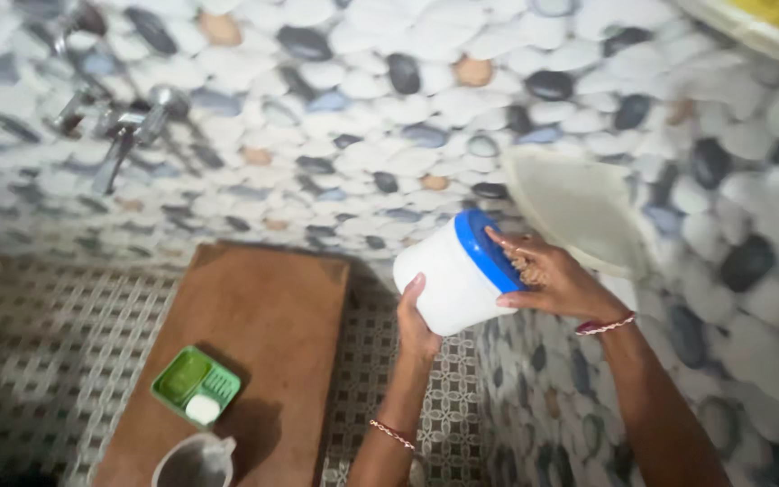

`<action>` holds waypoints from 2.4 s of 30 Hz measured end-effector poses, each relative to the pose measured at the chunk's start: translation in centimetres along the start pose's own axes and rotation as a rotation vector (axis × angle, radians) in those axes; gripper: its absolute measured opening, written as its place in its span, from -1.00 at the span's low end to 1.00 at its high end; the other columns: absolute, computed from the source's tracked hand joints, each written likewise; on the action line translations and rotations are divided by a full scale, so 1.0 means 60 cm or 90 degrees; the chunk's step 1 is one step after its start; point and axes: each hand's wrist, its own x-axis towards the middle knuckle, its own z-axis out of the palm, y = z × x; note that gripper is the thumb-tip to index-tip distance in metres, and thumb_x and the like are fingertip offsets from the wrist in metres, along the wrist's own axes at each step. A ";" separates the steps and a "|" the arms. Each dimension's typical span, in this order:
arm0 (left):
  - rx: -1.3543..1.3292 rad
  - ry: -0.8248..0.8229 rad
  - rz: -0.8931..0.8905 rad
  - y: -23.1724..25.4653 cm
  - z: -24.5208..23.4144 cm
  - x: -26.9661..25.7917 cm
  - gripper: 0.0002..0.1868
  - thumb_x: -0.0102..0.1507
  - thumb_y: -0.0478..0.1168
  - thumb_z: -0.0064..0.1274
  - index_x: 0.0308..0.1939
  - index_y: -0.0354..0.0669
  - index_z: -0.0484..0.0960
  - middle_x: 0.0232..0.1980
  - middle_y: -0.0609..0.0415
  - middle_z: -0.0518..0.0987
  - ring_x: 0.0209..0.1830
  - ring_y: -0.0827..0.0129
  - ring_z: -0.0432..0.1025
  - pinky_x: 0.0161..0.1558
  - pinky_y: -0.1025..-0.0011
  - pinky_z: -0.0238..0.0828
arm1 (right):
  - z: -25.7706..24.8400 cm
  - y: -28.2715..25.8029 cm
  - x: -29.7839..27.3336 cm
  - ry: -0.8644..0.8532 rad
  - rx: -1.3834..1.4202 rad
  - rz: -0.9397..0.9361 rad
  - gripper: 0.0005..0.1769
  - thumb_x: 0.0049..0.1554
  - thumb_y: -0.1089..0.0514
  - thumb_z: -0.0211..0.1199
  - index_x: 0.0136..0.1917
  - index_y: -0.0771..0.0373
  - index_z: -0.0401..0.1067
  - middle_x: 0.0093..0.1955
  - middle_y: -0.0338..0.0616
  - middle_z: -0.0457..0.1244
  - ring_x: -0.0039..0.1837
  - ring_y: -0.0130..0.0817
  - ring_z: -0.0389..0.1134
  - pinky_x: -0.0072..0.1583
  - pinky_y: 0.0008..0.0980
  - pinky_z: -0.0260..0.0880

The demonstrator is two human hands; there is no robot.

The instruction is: The person organizes bathroom items by placing a white container with a blue lid onto a wall-mounted corner shelf, then moves a green soap dish with a bar of soap and a green scrubber to the same shelf. The person wipes the scrubber with a cloth and returns it to the dish.

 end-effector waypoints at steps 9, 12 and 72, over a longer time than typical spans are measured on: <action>0.068 0.065 0.020 -0.121 0.224 -0.003 -0.23 0.18 -0.04 0.07 0.40 -0.32 0.26 0.25 -0.23 0.50 0.20 -0.05 0.48 0.18 0.02 0.48 | -0.129 -0.009 -0.092 0.155 -0.216 0.065 -0.08 0.00 -0.13 0.48 0.54 0.08 0.23 0.21 -0.06 0.36 0.16 -0.17 0.42 0.18 -0.23 0.47; 0.085 0.016 0.092 -0.152 0.254 -0.007 -0.20 0.22 -0.05 0.09 0.44 -0.38 0.20 0.26 -0.23 0.47 0.22 -0.03 0.46 0.18 0.09 0.49 | -0.151 -0.010 -0.118 0.221 -0.182 0.136 -0.11 -0.03 -0.20 0.42 0.51 0.01 0.28 0.18 -0.05 0.35 0.12 -0.18 0.45 0.12 -0.19 0.51; 0.860 -0.329 0.350 -0.174 0.329 0.065 -0.11 0.22 -0.29 0.24 0.61 -0.27 0.21 0.42 -0.34 0.33 0.39 -0.08 0.37 0.31 0.06 0.39 | -0.073 0.098 -0.073 0.914 0.475 -0.057 -0.58 0.51 -0.07 0.00 0.40 0.31 0.15 0.28 -0.05 0.17 0.28 -0.36 0.22 0.40 -0.33 0.27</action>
